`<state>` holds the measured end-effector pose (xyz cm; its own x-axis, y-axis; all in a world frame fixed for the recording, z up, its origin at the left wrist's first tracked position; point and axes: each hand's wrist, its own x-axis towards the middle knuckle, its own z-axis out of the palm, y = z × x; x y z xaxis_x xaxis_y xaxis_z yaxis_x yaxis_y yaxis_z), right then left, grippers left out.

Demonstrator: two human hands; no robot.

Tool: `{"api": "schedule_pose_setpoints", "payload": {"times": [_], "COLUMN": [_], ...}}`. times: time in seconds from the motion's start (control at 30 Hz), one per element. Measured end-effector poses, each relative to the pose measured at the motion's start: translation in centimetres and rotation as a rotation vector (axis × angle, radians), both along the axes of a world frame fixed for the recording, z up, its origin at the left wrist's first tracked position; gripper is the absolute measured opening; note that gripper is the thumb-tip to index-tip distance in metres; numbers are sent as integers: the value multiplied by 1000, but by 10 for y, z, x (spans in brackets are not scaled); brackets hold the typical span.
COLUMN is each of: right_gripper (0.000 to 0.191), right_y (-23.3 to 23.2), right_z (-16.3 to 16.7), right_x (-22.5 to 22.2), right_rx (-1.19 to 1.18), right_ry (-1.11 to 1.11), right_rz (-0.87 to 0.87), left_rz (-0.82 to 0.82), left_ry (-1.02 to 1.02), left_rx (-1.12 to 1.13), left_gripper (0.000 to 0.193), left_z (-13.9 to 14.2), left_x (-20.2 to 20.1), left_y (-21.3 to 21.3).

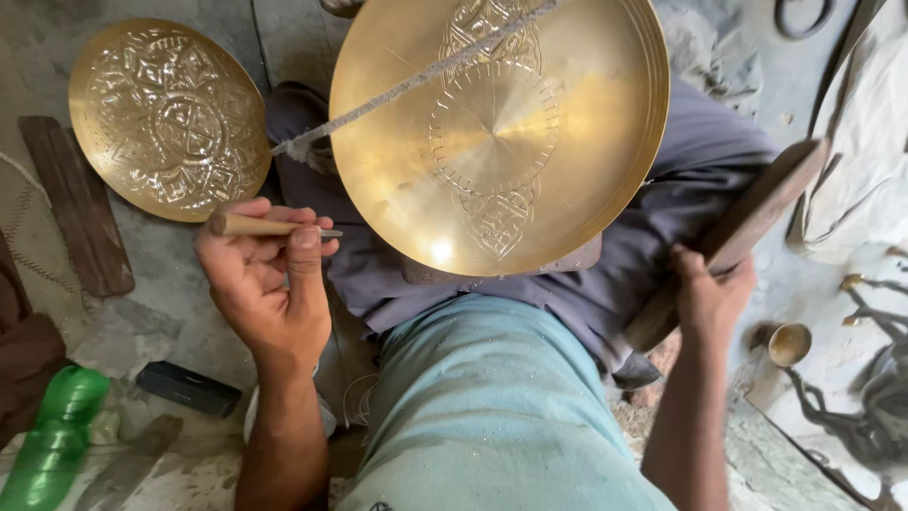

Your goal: The person uses a hammer and a chisel to engrave a decorative pattern onto a brass plate. The plate is held steady on the lap while the person repeatedly strikes the chisel to create fine lines and shapes.

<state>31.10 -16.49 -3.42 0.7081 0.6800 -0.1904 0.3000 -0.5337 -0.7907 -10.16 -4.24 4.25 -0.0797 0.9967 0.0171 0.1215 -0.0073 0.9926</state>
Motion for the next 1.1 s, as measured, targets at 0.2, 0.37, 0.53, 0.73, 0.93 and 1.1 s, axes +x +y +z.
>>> {"api": "schedule_pose_setpoints", "payload": {"times": [0.2,0.37,0.53,0.73,0.93,1.1], "right_gripper": [41,45,45,49,51,52], "right_y": [2,16,18,19,23,26], "right_z": [-13,-2,7,14,17,17], "right_x": [2,-8,-16,-19,-21,-20], "right_rx": [56,-10,-8,-30,-57,-107], "right_ry": [-13,-183,-111,-68,-77,-96], "right_rz": [-1,29,-13,-46,-60,-78], "left_rz": [-15,-51,-25,14,-41,-70], "left_ry": [-88,-50,-81,-141,-107,-152], "left_rx": [35,50,54,12,58,-15], "left_gripper": [34,33,31,32,38,43], "left_z": [-2,7,10,1,-18,-43], "left_x": [31,51,55,51,51,52], "left_y": [-11,-20,-21,-22,-13,0]}}
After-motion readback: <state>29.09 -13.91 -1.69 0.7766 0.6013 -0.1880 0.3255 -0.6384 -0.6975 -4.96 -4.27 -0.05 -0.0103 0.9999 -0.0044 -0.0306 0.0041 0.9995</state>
